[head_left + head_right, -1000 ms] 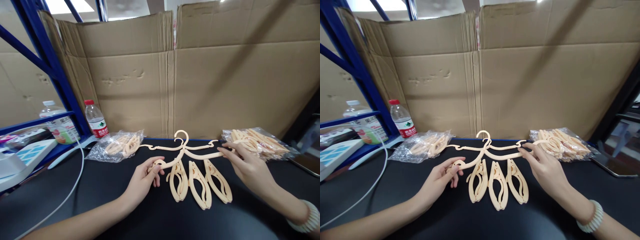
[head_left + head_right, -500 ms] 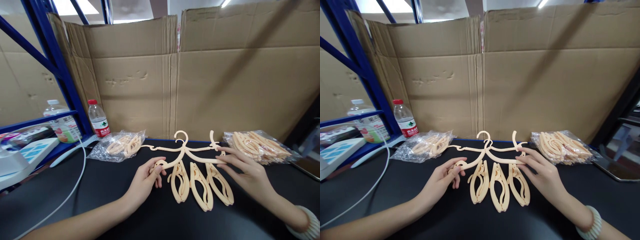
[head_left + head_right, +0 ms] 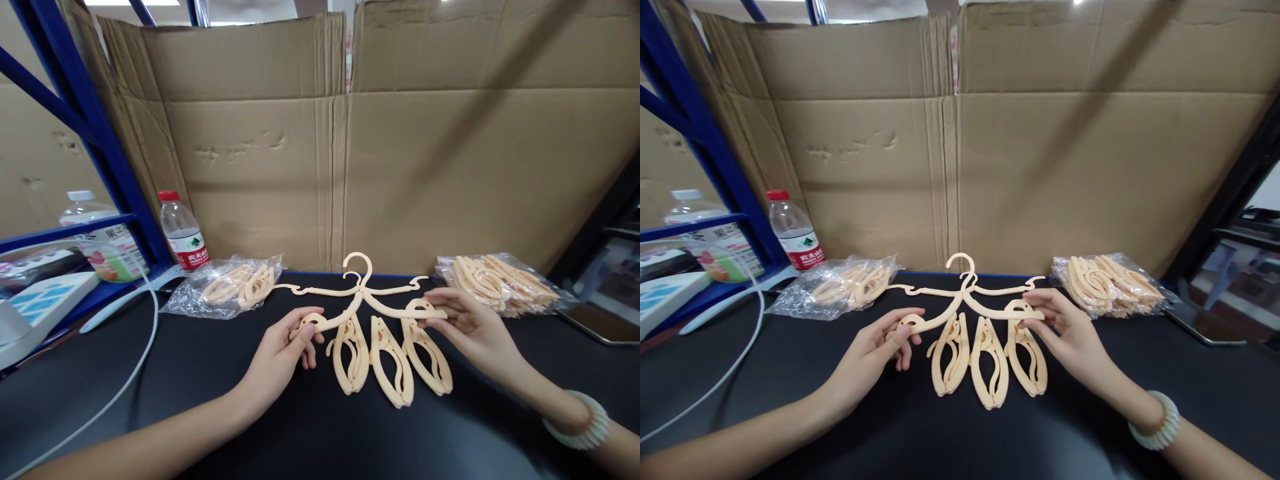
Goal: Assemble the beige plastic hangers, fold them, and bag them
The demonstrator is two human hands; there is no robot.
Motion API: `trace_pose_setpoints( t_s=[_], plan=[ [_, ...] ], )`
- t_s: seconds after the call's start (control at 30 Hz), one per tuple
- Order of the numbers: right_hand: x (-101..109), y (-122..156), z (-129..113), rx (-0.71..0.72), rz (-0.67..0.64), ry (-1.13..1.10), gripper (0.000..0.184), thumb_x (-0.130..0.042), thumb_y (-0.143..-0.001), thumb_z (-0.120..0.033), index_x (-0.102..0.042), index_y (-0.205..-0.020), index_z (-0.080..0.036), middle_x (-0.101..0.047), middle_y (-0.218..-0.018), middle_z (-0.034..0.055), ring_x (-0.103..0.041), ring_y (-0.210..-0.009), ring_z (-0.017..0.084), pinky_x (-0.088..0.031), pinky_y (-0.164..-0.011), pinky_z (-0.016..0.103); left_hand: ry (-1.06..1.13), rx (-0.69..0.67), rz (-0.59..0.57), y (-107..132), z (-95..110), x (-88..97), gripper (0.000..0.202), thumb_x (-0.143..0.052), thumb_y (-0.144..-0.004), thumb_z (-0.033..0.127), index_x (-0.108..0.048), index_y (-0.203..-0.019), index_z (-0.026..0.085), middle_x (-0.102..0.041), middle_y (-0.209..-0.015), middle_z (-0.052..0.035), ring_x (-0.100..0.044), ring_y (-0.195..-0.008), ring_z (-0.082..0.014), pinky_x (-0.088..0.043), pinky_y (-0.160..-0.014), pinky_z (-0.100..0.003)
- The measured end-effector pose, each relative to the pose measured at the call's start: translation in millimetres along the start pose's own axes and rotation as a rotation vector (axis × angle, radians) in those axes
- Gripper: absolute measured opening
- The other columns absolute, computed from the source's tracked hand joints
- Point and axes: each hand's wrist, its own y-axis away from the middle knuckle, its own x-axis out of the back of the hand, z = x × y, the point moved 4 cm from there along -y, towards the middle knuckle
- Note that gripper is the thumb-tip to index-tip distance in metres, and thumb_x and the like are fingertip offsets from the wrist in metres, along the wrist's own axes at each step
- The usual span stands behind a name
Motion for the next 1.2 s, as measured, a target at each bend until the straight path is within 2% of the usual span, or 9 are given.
trace_pose_setpoints(
  t_s=[0.1,0.23,0.33,0.47,0.63,0.73,0.83,1.0,1.2],
  plan=[
    [1,-2,-4,-0.045,0.0,-0.05,0.03,-0.07,-0.083,-0.037,-0.063,-0.107,-0.02,-0.069,-0.095,0.0088,-0.069,-0.074,0.019,-0.062,-0.076,0.036,0.029,-0.002,0.018,1,3,0.1,0.038,-0.062,-0.084,0.044,-0.06,-0.108,0.015,-0.061,-0.074,-0.0007,-0.054,-0.051,-0.0102,-0.043,-0.05,-0.024],
    [8,-6,-5,-0.056,0.023,-0.067,0.028,-0.073,-0.081,-0.036,-0.066,-0.103,-0.022,-0.069,-0.098,0.0074,-0.067,-0.08,0.018,-0.06,-0.08,0.035,0.093,-0.018,0.122,1,7,5.1,0.027,-0.067,-0.081,0.04,-0.06,-0.088,0.015,-0.062,-0.069,0.0004,-0.052,-0.052,-0.0087,-0.04,-0.051,-0.021],
    [8,-7,-3,-0.079,-0.007,-0.11,0.027,-0.068,-0.084,-0.039,-0.065,-0.106,-0.023,-0.067,-0.095,0.0066,-0.065,-0.082,0.018,-0.059,-0.079,0.034,0.145,-0.021,0.155,2,11,5.9,0.025,-0.071,-0.079,0.038,-0.061,-0.084,0.015,-0.059,-0.065,0.0018,-0.05,-0.053,-0.0087,-0.04,-0.052,-0.021],
    [1,-4,-7,-0.136,0.051,-0.227,0.035,-0.065,-0.086,-0.041,-0.056,-0.116,-0.025,-0.065,-0.092,0.0051,-0.064,-0.083,0.018,-0.058,-0.075,0.033,0.194,0.029,0.072,6,13,-3.0,0.028,-0.073,-0.077,0.04,-0.06,-0.076,0.015,-0.056,-0.064,0.0024,-0.048,-0.053,-0.008,-0.04,-0.051,-0.02],
    [-14,5,-18,-0.185,0.092,-0.357,0.023,-0.069,-0.084,-0.035,-0.049,-0.088,-0.024,-0.064,-0.082,0.0014,-0.064,-0.076,0.016,-0.056,-0.07,0.029,0.211,0.115,-0.109,14,9,-19.8,0.031,-0.069,-0.082,0.043,-0.057,-0.08,0.015,-0.056,-0.064,0.002,-0.053,-0.055,-0.0095,-0.044,-0.052,-0.021],
    [-23,11,-26,-0.189,-0.051,-0.306,0.017,-0.065,-0.087,-0.034,-0.053,-0.086,-0.022,-0.063,-0.085,0.003,-0.062,-0.078,0.016,-0.055,-0.07,0.028,0.197,0.108,-0.164,18,8,-24.8,0.031,-0.066,-0.084,0.045,-0.055,-0.08,0.015,-0.058,-0.065,0.0015,-0.055,-0.054,-0.01,-0.046,-0.052,-0.022],
    [-34,18,-39,-0.165,-0.256,-0.236,0.013,-0.058,-0.092,-0.034,-0.058,-0.097,-0.022,-0.063,-0.095,0.0059,-0.062,-0.089,0.018,-0.054,-0.078,0.031,0.149,0.087,-0.211,20,10,-27.7,0.032,-0.065,-0.084,0.045,-0.055,-0.078,0.016,-0.057,-0.063,0.0014,-0.055,-0.052,-0.0106,-0.047,-0.052,-0.022],
    [-50,31,-62,-0.085,-0.587,-0.119,0.021,-0.046,-0.098,-0.028,-0.061,-0.112,-0.024,-0.061,-0.105,0.006,-0.06,-0.092,0.017,-0.051,-0.082,0.03,0.075,0.058,-0.306,25,12,-33.7,0.029,-0.061,-0.088,0.043,-0.053,-0.078,0.016,-0.057,-0.064,0.0012,-0.054,-0.053,-0.0101,-0.046,-0.052,-0.022],
    [-53,37,-67,-0.004,-0.673,0.109,0.033,-0.046,-0.098,-0.024,-0.055,-0.129,-0.031,-0.062,-0.107,0.0044,-0.055,-0.1,0.018,-0.045,-0.091,0.035,0.037,0.035,-0.311,27,11,-37.6,0.025,-0.056,-0.091,0.041,-0.054,-0.081,0.017,-0.056,-0.067,0.0017,-0.052,-0.055,-0.01,-0.046,-0.054,-0.022]
  ],
)
